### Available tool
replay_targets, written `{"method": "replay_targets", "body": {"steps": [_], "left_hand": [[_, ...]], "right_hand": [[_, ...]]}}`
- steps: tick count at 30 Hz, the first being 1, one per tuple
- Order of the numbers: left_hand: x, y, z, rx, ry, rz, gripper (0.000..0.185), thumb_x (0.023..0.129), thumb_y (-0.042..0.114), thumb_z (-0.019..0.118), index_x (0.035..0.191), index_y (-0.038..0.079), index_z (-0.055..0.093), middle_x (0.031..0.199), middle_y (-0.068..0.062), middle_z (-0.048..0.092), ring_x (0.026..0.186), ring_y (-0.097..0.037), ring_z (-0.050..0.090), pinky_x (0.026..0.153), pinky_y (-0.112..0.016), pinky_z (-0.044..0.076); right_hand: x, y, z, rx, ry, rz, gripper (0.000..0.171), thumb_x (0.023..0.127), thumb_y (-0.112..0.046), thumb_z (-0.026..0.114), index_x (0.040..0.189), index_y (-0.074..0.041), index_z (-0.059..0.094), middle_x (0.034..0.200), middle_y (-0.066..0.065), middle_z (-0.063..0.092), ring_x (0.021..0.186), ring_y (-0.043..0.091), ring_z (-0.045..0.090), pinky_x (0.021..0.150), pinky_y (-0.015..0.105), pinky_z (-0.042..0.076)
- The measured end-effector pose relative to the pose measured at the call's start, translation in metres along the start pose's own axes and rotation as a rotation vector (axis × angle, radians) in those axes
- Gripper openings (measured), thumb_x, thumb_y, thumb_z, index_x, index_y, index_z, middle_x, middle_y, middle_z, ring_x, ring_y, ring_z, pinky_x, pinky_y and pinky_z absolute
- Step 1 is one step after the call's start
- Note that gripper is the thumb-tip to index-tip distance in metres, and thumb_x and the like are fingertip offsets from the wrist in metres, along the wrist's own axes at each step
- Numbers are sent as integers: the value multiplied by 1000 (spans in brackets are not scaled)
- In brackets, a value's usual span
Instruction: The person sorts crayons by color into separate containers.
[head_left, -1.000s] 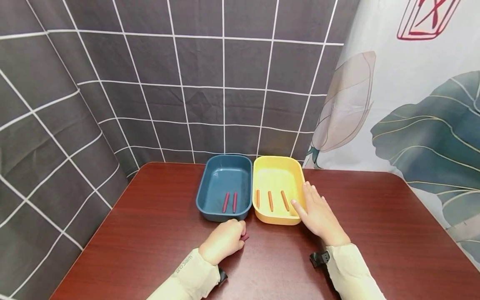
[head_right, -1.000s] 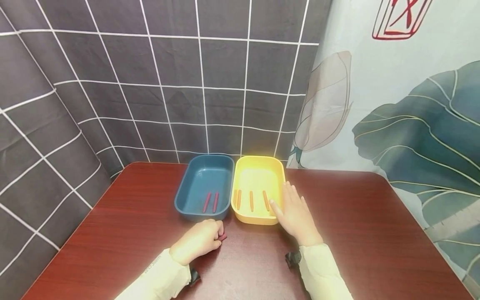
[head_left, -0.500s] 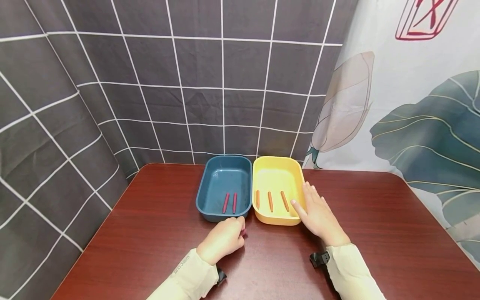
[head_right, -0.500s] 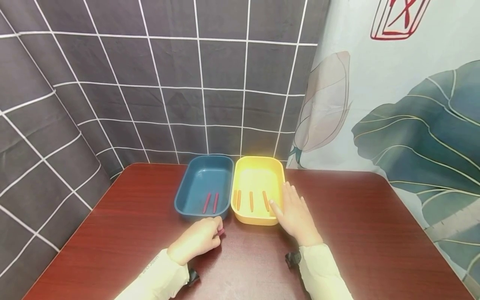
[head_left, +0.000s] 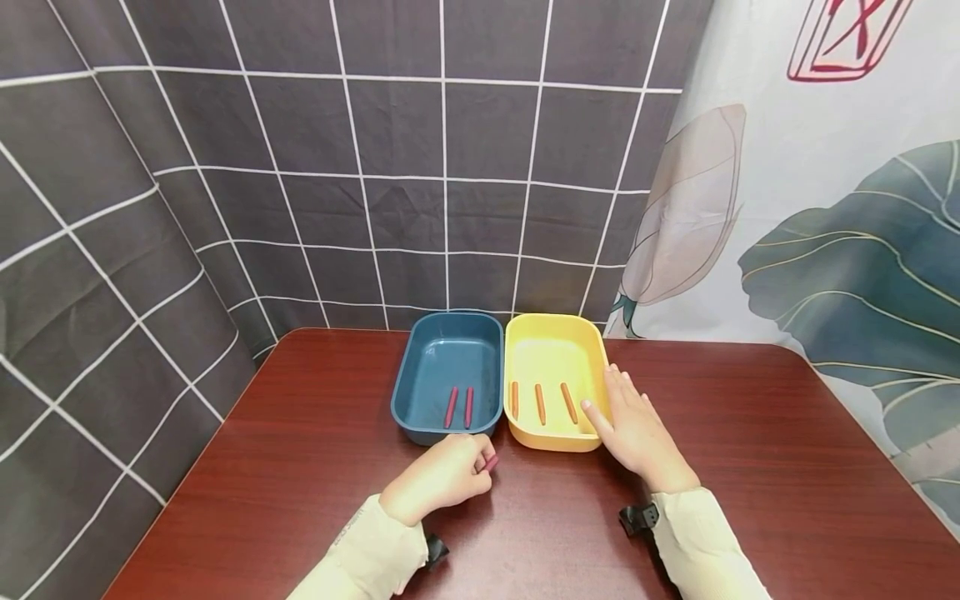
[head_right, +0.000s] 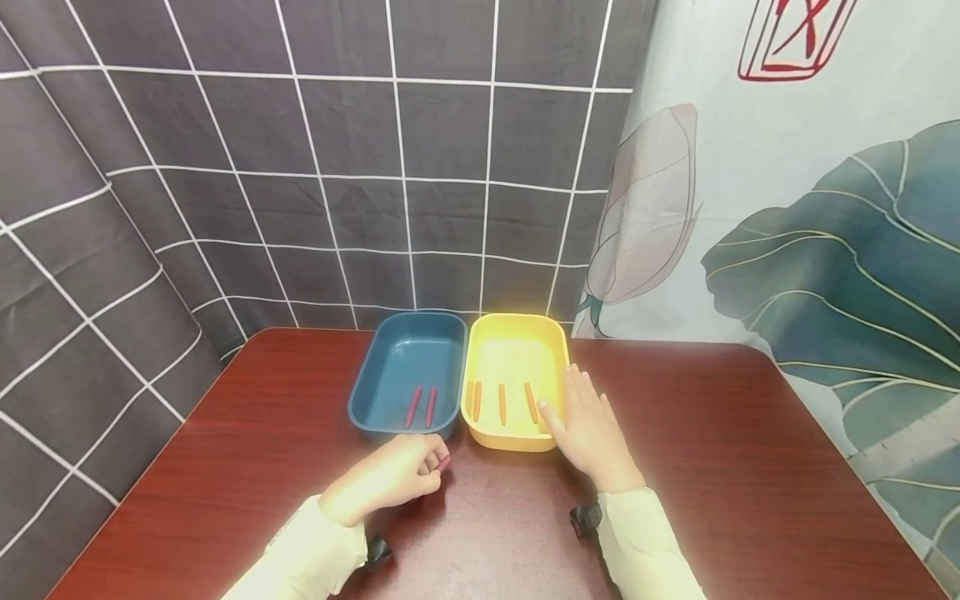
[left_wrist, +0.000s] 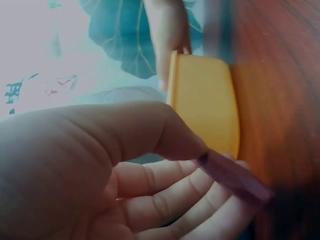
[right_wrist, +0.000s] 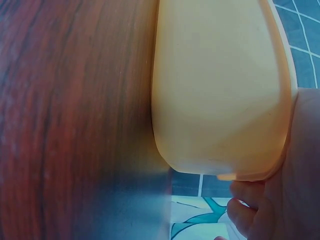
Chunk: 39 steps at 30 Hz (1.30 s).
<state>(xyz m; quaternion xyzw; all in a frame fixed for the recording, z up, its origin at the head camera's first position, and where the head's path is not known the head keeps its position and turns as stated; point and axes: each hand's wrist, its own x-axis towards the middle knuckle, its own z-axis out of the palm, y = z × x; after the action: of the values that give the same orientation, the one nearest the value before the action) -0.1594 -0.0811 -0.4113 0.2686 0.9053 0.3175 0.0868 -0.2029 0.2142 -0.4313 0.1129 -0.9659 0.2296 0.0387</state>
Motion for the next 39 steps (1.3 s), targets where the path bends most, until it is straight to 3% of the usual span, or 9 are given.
{"method": "replay_targets", "body": {"steps": [7,14,22,31,39], "left_hand": [[-1,0,-13,-91,-28,-27,13,84,0,63,95,6,66,79,5,65,68,-4,56,67,-22,49],[-2,-7,-29,-166,42,-32,14,86,2,65,99,4,68,85,2,69,76,-8,63,70,-22,52],[-2,-20,-41,-314,85,-79,19,90,1,62,108,-5,65,84,-1,68,63,-11,65,64,-24,51],[1,-34,-50,-382,190,-105,20,93,2,63,111,-7,64,87,-7,72,75,-17,70,69,-26,56],[9,-41,-57,-343,306,-222,22,92,4,67,113,-3,67,88,-6,71,77,-18,72,76,-34,60]], "right_hand": [[2,0,1,-4,-1,-9,78,107,-48,41,157,9,19,162,31,19,150,49,18,117,68,17],[4,0,1,-4,-1,-12,79,107,-49,40,157,9,18,163,31,18,150,49,17,117,68,15],[5,2,3,-5,-3,-10,81,107,-51,39,158,8,18,163,31,19,150,49,18,117,68,16],[2,2,1,9,-16,3,82,107,-52,39,158,8,17,163,31,17,150,50,16,117,69,15],[1,2,2,6,-1,-5,80,107,-49,41,157,10,19,162,32,19,149,50,18,116,69,16]]}}
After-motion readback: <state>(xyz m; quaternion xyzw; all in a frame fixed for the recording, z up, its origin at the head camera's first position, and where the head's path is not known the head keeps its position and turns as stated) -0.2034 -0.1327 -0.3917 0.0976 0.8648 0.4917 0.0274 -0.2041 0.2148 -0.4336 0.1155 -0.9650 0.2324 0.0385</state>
